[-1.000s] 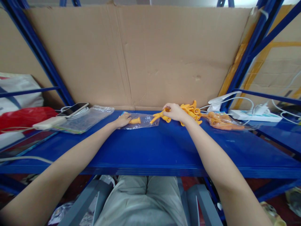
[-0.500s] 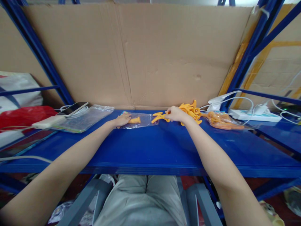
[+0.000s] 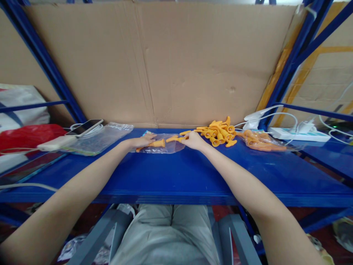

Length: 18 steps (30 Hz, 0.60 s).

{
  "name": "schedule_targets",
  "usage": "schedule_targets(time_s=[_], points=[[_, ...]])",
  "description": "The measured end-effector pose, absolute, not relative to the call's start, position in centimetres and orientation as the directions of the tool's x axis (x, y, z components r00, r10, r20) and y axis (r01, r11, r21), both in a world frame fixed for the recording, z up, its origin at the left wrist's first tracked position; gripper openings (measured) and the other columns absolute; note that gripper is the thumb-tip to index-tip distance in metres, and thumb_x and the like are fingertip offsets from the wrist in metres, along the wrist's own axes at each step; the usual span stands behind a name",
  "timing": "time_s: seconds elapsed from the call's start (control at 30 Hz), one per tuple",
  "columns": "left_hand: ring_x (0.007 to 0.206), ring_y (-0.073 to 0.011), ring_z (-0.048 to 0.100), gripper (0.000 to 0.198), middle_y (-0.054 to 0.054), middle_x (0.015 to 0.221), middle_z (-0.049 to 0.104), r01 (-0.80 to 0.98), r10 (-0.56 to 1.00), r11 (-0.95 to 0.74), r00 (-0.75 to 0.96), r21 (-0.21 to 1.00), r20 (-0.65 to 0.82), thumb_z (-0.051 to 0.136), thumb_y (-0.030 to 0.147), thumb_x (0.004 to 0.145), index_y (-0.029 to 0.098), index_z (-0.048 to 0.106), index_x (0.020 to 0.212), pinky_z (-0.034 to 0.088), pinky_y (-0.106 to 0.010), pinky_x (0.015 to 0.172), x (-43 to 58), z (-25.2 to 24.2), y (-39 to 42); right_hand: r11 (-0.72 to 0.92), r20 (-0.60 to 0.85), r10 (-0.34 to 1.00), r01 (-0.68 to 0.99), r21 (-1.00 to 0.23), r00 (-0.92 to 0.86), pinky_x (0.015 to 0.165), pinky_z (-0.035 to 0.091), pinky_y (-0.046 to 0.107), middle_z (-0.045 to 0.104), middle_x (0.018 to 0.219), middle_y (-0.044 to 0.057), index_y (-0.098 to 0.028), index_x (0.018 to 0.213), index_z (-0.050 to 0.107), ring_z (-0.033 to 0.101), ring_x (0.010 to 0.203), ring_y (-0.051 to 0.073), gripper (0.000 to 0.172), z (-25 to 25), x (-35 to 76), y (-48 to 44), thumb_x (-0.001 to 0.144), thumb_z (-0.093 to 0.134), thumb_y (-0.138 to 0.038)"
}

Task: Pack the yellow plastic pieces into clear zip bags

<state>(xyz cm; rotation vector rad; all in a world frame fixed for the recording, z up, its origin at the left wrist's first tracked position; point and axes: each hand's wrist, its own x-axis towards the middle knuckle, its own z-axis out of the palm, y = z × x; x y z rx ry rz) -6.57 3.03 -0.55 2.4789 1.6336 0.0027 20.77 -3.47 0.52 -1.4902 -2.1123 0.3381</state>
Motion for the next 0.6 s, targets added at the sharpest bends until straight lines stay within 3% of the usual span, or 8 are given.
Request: schedule_targets(time_s=[0.17, 0.27, 0.4, 0.6], points=[[0.147, -0.0175, 0.018, 0.069, -0.01, 0.16, 0.021, 0.909, 0.909, -0.388, 0.405, 0.155, -0.099, 0.024, 0.044, 0.089, 0.013, 0.026, 0.152, 0.016, -0.032, 0.118, -5.9, -0.4, 2.3, 0.45, 0.338, 0.889, 0.725, -0.522, -0.309, 0.055, 0.038, 0.025, 0.064, 0.064, 0.001, -0.013, 0.078, 0.075, 0.056, 0.06, 0.014, 0.023, -0.3, 20.5, -3.3, 0.078, 0.06, -0.03], [0.148, -0.0199, 0.016, 0.067, -0.01, 0.16, 0.019, 0.928, 0.929, -0.343, 0.358, 0.145, -0.093, 0.019, 0.042, 0.092, 0.012, 0.026, 0.151, 0.016, -0.038, 0.118, -5.5, -0.1, 1.6, 0.501, 0.33, 0.865, 0.683, -0.532, -0.378, 0.061, 0.043, 0.027, 0.069, 0.074, 0.004, -0.014, 0.085, 0.076, 0.06, 0.068, 0.017, 0.023, -0.3, 20.9, -3.2, 0.078, 0.062, -0.03], [0.148, -0.0236, 0.012, 0.062, -0.008, 0.161, 0.019, 0.942, 0.952, -0.287, 0.3, 0.173, -0.054, 0.013, 0.041, 0.095, 0.018, 0.03, 0.149, 0.016, -0.049, 0.117, -5.3, 0.0, 0.9, 0.542, 0.288, 0.836, 0.627, -0.56, -0.467, 0.06, 0.043, 0.026, 0.068, 0.074, 0.001, -0.016, 0.095, 0.076, 0.058, 0.065, 0.014, 0.026, 0.1, 21.4, -3.1, 0.079, 0.063, -0.031], [0.148, -0.0203, 0.012, 0.064, -0.005, 0.16, 0.017, 0.918, 0.952, -0.283, 0.304, 0.277, -0.034, 0.004, 0.043, 0.096, 0.019, 0.024, 0.152, 0.012, -0.047, 0.119, -5.0, -0.7, 1.0, 0.526, 0.327, 0.85, 0.643, -0.557, -0.412, 0.061, 0.044, 0.026, 0.071, 0.082, 0.005, -0.013, 0.097, 0.076, 0.06, 0.07, 0.016, 0.027, -0.5, 20.5, -3.2, 0.078, 0.064, -0.029]])
